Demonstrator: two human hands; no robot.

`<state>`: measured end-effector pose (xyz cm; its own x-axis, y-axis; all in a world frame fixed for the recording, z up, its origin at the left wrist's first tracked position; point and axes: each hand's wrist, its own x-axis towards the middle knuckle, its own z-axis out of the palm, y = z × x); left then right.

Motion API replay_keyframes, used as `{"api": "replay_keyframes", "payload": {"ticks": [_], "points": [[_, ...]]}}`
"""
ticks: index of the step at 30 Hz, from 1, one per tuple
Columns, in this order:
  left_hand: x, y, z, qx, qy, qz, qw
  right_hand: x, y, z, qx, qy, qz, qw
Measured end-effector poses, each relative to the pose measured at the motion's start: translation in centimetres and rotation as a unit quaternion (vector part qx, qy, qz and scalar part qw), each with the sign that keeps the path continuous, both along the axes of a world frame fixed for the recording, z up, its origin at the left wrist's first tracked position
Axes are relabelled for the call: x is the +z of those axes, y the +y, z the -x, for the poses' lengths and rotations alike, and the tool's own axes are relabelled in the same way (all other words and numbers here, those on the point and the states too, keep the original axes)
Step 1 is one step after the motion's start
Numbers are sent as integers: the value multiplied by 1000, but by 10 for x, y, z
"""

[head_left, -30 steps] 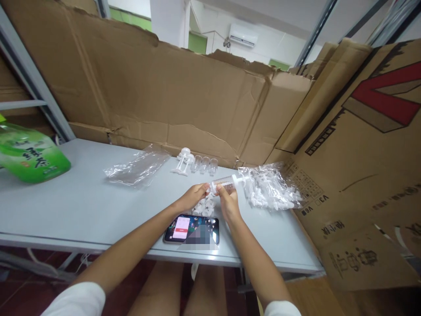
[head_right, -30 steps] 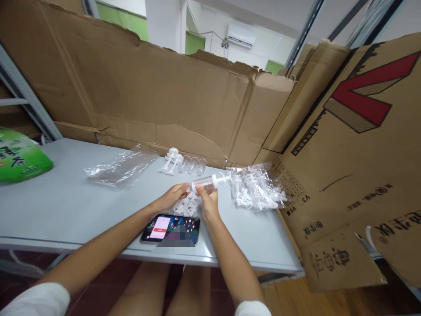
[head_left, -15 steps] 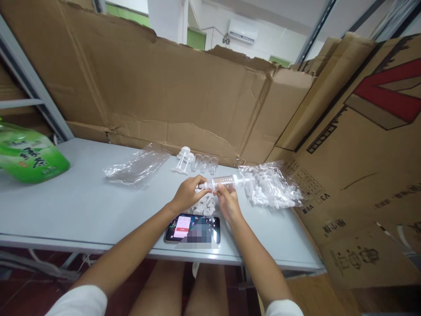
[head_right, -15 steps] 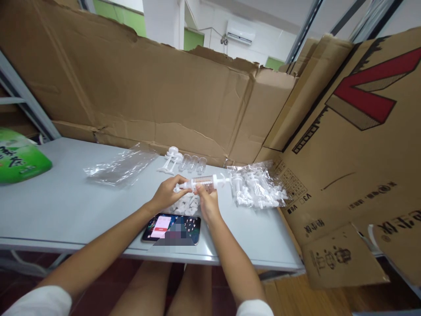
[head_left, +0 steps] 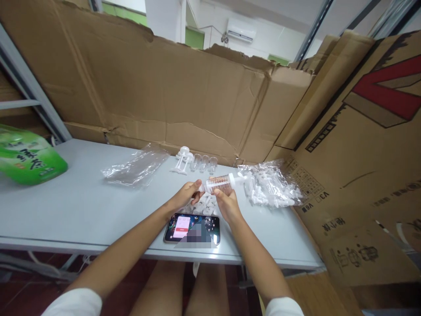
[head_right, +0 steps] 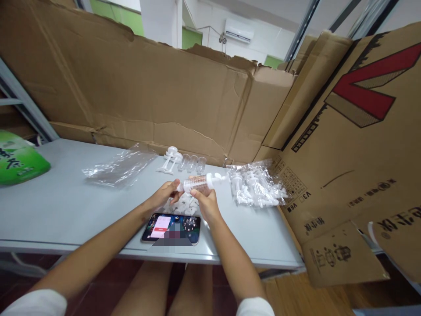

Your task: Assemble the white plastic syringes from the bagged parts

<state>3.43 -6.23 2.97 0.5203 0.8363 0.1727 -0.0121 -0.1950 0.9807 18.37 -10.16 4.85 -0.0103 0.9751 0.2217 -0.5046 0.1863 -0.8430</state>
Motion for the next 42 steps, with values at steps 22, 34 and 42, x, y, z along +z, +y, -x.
{"api": "replay_keyframes", "payload": {"ticks": [22, 34, 42], "points": [[0, 0, 7, 93, 66, -106, 988, -10, 7, -5, -24, -77, -24, 996], [3, -3, 4, 176, 52, -185, 965, -12, 11, -7, -42, -70, -13, 997], [2, 2, 11, 127, 36, -44, 990, -5, 10, -7, -35, -15, -2, 999]]}}
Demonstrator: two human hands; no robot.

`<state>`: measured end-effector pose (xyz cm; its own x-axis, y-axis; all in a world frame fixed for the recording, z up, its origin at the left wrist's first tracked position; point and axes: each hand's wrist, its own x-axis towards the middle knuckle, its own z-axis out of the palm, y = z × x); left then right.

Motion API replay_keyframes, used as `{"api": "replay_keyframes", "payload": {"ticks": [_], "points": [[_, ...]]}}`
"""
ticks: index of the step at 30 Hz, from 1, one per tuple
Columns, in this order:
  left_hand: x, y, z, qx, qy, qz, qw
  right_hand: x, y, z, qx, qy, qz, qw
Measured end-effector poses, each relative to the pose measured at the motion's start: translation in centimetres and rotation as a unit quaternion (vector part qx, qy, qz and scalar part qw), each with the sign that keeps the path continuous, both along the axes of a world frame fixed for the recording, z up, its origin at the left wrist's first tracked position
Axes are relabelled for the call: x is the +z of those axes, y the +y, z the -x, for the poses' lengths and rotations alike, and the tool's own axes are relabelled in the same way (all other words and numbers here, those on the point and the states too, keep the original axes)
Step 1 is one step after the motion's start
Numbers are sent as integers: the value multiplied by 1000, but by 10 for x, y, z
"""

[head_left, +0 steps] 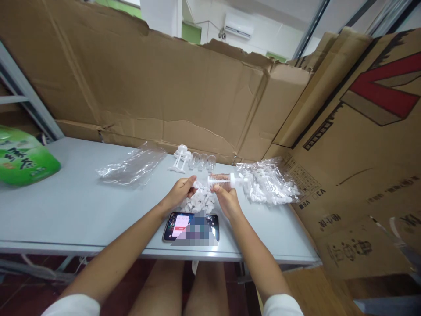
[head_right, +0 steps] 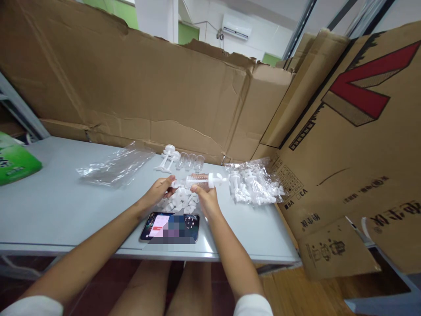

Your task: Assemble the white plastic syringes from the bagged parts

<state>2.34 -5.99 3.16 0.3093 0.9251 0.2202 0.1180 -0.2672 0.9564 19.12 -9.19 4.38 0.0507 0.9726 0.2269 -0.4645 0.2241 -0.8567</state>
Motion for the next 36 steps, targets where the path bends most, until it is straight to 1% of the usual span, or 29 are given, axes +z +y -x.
{"api": "replay_keyframes", "payload": {"ticks": [1, 3, 5, 6, 8, 10, 12, 15, 17, 23, 26, 29, 31, 32, 33, 34, 35, 36], "points": [[1, 1, 2, 15, 16, -20, 1000, 1, 1, -2, -9, 14, 6, 1000], [4, 2, 6, 59, 76, -91, 991, 2, 4, -8, -35, 35, 22, 999], [6, 4, 10, 97, 159, -168, 968, 2, 6, -14, -61, 44, 32, 997], [7, 5, 11, 106, 199, -195, 954, 2, 7, -17, -69, 46, 34, 996], [5, 9, 15, 112, 259, -222, 933, 2, 8, -20, -73, 46, 36, 996], [0, 14, 18, 100, 306, -213, 923, 1, 8, -22, -72, 42, 39, 996], [-4, 17, 21, 88, 340, -176, 920, 1, 9, -22, -72, 37, 43, 996], [-7, 19, 24, 74, 361, -118, 922, -1, 10, -22, -72, 29, 59, 995], [-8, 19, 25, 65, 360, -107, 925, -2, 10, -22, -73, 19, 74, 994], [-16, 24, 25, 61, 336, -120, 932, -2, 11, -22, -131, -41, 98, 986], [-21, 27, 25, 58, 326, -116, 936, -1, 9, -22, -116, -38, 97, 988], [-21, 28, 24, 81, 290, -116, 946, 0, 9, -21, -85, -3, 91, 992], [-16, 26, 22, 103, 225, -110, 963, 3, 8, -19, -45, 17, 86, 995], [-12, 25, 21, 102, 175, -98, 974, 4, 7, -18, -14, 23, 84, 996], [-8, 23, 20, 86, 117, -80, 986, 5, 6, -17, 24, 25, 81, 996], [-4, 20, 19, 50, 56, -56, 996, 5, 4, -16, 70, 22, 79, 994], [0, 17, 18, 0, -3, -31, 1000, 5, 2, -14, 121, 14, 78, 989], [3, 13, 16, -55, -57, -7, 997, 5, 0, -11, 173, 4, 79, 982]]}}
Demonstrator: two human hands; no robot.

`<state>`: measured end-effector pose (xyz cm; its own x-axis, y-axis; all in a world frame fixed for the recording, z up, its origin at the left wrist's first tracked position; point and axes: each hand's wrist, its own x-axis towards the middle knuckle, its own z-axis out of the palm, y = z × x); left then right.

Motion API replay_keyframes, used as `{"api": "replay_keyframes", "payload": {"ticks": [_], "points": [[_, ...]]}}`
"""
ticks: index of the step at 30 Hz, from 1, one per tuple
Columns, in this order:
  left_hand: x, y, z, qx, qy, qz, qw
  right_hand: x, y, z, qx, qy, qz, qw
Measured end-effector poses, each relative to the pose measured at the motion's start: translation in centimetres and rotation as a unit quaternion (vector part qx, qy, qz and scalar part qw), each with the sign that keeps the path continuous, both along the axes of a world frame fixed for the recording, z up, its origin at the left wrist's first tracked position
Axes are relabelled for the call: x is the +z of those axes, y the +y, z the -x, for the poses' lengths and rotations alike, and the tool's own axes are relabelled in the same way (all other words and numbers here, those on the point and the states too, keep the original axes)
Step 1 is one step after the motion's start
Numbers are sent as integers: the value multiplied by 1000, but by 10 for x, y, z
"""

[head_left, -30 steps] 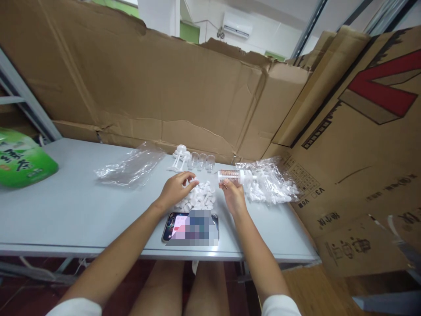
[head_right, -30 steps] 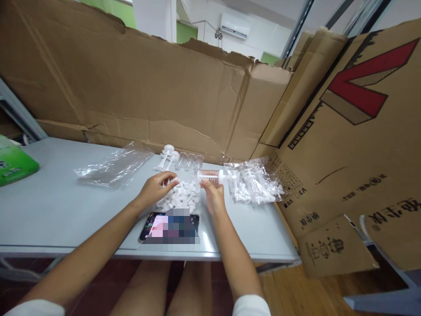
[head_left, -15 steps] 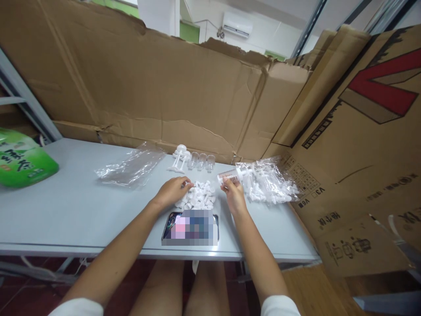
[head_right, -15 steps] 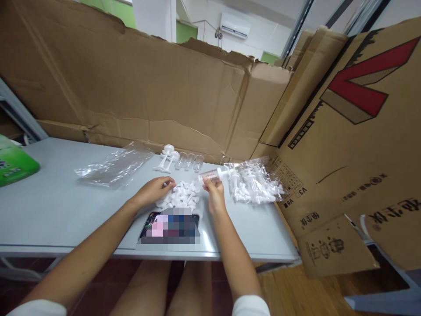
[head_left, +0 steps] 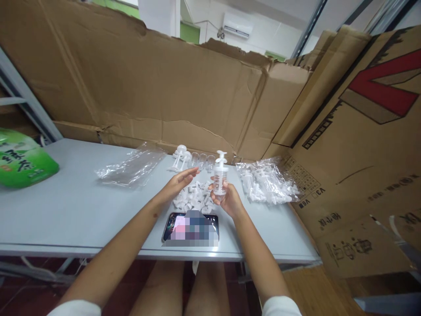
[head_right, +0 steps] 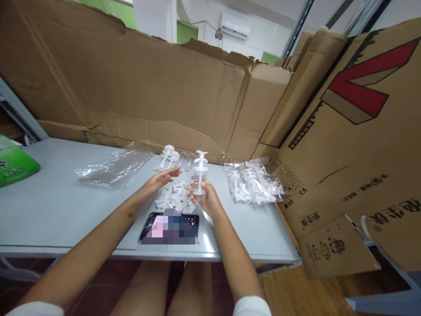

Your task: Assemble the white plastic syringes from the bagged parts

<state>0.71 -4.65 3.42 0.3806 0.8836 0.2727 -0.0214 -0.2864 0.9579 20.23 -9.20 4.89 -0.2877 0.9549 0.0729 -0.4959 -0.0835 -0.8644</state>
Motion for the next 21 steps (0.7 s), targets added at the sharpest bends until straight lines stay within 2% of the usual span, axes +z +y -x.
{"api": "replay_keyframes", "payload": {"ticks": [3, 5, 7, 12, 16, 21], "points": [[5, -12, -6, -135, -102, 63, 984, -4, -7, 9, 138, -27, 4, 990], [7, -19, -11, -173, -136, 108, 969, -7, -9, 14, 200, -32, 17, 979], [7, -23, -15, -172, -164, 145, 960, -10, -9, 17, 224, -27, 27, 974], [1, -22, -20, -120, -195, 164, 960, -13, -8, 17, 164, -72, 6, 984], [-2, -18, -19, -123, -187, 157, 962, -12, -9, 18, 120, -118, -18, 986], [6, -20, -13, -143, -175, 116, 967, -5, -11, 13, 120, -148, -26, 981]]}}
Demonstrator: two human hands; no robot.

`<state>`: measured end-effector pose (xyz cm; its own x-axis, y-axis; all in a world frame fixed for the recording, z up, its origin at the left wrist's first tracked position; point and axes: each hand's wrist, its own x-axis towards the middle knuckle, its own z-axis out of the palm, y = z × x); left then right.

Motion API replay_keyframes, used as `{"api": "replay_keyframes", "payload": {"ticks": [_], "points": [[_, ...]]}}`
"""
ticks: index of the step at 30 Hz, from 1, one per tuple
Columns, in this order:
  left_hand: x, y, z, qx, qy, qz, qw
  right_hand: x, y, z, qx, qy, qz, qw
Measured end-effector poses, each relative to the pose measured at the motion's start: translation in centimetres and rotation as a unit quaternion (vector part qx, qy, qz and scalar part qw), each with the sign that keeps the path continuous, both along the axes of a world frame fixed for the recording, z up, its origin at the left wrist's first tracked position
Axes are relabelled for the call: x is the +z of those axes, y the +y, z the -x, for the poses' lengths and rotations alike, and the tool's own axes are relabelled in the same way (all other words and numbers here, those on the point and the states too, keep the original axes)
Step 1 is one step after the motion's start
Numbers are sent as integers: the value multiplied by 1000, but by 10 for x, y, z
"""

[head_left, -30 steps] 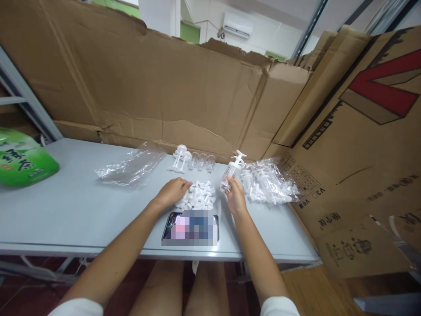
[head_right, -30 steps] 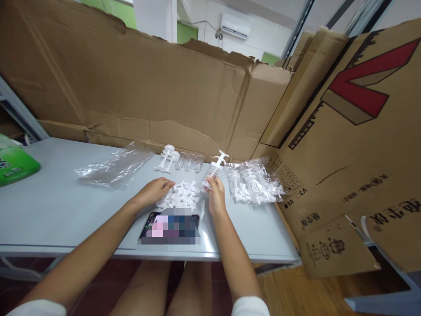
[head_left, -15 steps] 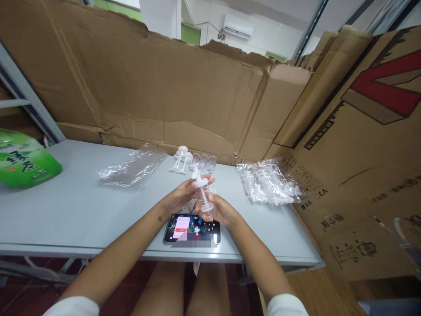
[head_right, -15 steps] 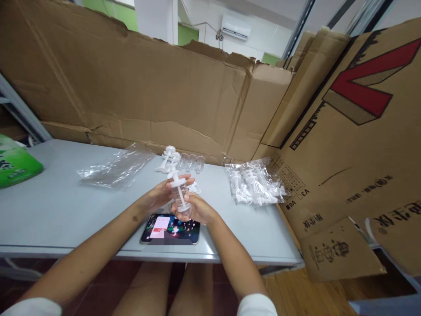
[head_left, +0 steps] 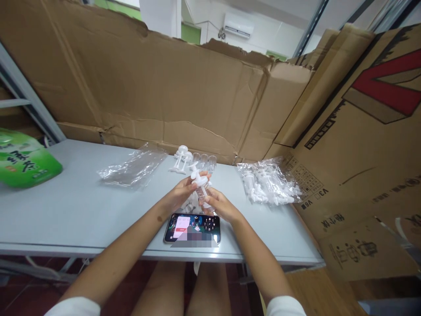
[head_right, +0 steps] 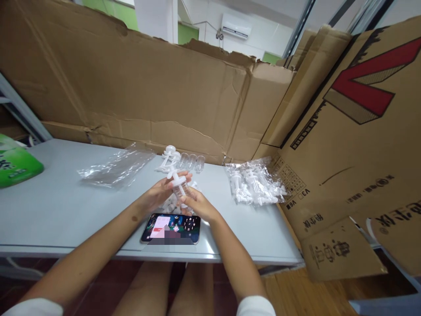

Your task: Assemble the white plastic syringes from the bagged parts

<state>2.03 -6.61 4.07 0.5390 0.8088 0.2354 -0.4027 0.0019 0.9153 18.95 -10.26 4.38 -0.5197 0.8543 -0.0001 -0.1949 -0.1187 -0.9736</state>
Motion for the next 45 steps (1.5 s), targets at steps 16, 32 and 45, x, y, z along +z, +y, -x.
{"api": "replay_keyframes", "payload": {"ticks": [16, 32, 45], "points": [[6, 28, 34, 344, 141, -124, 920, 0, 9, -19, -70, -93, -50, 992], [33, 53, 76, 488, 264, -283, 782, 6, 17, -32, -198, -178, -70, 961], [-2, 105, 88, 365, 541, -343, 676, 5, 17, -31, -203, -200, -81, 955]]}}
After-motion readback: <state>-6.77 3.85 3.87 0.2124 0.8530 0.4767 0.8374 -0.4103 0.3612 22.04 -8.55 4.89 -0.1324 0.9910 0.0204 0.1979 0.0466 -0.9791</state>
